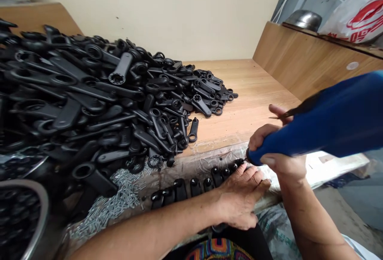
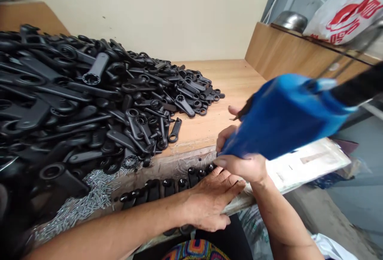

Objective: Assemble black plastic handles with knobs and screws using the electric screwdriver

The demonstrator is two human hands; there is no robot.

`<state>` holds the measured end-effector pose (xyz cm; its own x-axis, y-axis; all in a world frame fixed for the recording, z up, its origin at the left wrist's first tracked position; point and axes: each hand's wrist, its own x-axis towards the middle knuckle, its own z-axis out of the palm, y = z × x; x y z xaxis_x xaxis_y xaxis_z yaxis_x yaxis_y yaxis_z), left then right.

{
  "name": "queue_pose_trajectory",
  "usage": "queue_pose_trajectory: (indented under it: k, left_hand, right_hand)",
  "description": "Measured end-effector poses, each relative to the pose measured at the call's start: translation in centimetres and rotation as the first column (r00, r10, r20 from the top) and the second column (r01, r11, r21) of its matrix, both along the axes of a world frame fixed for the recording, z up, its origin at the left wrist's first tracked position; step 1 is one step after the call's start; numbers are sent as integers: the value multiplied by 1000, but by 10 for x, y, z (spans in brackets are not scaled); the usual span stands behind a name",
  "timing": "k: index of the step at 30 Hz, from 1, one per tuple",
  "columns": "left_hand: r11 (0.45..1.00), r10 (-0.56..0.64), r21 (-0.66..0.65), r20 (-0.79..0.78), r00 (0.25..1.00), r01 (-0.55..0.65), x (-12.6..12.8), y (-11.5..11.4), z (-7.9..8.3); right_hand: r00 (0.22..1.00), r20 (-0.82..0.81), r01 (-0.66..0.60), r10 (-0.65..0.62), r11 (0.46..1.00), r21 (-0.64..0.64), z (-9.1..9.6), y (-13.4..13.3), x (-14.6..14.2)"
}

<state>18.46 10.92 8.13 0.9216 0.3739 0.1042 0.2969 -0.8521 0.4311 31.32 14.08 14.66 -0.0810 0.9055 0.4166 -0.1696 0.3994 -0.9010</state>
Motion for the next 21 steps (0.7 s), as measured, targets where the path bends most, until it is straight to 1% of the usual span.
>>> queue_pose_trajectory:
  k: [3,5,7,10,14,21]
  left_hand:
    - [1000,-5,-8,-13,1000,5,0,1,2]
    - [999,-14,-49,-20,1000,13,-1,2,4]
    - [996,-26,-88,-25,999,23,-1,3,5]
    - [996,-2,-87,-27,1000,0,0,2,3]
    - [998,12,-53,-33,999,-14,2,0,0]
    - [999,9,-37,-24,1000,-10,0,1,2]
  right_hand:
    - [996,-89,39,-27,990,134,17,-10,0]
    - [990,-138,51,-29,985,162,26,-15,-2]
    - [989,-145,35,-12,986,161,29,-16,-5]
    - [992,-128,-4,22,990,140,21,-9,-8]
    - [986,-159,-27,44,994,105,7,2,-8]
    - [977,-194,-70,86,994,85,5,5,-7]
